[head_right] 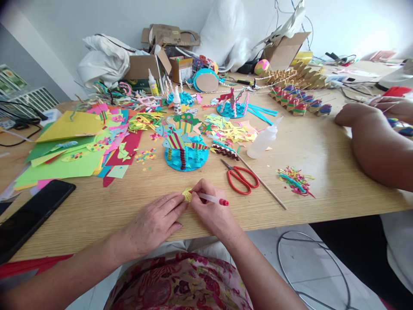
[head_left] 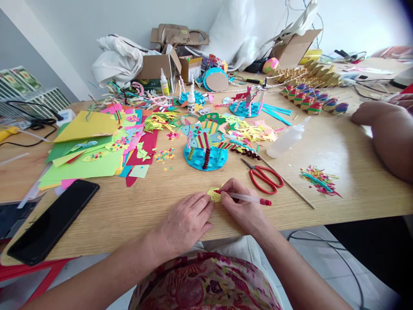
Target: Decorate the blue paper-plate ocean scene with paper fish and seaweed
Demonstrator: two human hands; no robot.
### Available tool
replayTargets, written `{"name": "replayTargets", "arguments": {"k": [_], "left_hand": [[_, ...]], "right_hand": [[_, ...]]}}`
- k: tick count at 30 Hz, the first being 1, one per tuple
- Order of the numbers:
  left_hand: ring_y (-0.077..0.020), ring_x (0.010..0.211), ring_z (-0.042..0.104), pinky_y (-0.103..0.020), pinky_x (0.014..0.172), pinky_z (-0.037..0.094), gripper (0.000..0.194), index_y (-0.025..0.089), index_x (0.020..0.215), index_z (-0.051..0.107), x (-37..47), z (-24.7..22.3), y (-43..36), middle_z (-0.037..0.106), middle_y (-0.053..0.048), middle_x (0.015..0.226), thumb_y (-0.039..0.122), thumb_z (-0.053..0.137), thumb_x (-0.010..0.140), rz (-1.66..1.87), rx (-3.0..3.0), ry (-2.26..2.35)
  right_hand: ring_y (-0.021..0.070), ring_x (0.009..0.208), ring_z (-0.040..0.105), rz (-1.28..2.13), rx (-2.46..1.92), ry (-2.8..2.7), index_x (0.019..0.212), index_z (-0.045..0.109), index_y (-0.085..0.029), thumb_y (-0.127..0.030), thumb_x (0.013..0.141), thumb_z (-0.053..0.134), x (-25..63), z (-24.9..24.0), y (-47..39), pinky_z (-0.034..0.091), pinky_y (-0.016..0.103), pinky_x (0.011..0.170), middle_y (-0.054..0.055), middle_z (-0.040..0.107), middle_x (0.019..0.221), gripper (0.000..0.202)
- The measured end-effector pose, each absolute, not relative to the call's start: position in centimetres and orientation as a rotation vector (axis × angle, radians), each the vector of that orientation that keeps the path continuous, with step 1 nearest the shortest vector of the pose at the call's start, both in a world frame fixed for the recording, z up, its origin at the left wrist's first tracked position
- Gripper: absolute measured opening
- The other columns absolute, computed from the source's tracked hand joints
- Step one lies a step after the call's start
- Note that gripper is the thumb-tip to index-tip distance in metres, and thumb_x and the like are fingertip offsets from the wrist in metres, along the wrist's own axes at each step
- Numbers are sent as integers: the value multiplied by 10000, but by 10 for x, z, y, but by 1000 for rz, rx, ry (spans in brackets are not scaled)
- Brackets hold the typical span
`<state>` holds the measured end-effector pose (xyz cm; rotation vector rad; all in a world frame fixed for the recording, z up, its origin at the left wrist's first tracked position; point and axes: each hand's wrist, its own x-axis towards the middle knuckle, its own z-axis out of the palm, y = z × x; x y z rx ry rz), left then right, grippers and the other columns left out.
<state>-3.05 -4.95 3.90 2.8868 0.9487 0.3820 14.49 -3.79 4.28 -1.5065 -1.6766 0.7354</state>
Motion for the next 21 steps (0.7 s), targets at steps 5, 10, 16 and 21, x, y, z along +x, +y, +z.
{"name": "replayTargets", "arguments": {"k": [5, 10, 16, 21], "left_hand": [[-226, 1177, 430, -351, 1026, 358, 388, 94, 1187, 468, -30, 40, -49, 512, -108, 1211, 243, 520, 832, 380, 2888, 950], [-225, 1170, 435, -352, 1024, 363, 401, 88, 1184, 469, -30, 39, -50, 515, -110, 1208, 252, 537, 824, 388, 2898, 949], [-225, 1167, 440, -356, 1019, 369, 393, 96, 1186, 470, -30, 39, -49, 516, -109, 1208, 244, 530, 826, 384, 2892, 952], [-228, 1166, 444, -355, 1022, 368, 401, 89, 1186, 471, -30, 39, -49, 521, -111, 1202, 244, 537, 822, 393, 2882, 951]], "right_hand": [[102, 493, 455, 750, -1506, -1676, 649, 448, -203, -209, 725, 456, 144, 42, -36, 321, 206, 450, -30, 505, 546, 76], [104, 493, 458, 756, -1499, -1680, 643, 443, -205, -211, 722, 457, 144, 43, -36, 319, 207, 449, -32, 501, 541, 81], [101, 488, 458, 771, -1492, -1684, 644, 439, -205, -215, 725, 457, 145, 43, -37, 319, 203, 444, -34, 498, 542, 83], [98, 481, 448, 790, -1491, -1678, 649, 435, -204, -215, 725, 451, 146, 41, -37, 317, 200, 441, -37, 488, 535, 79]]}}
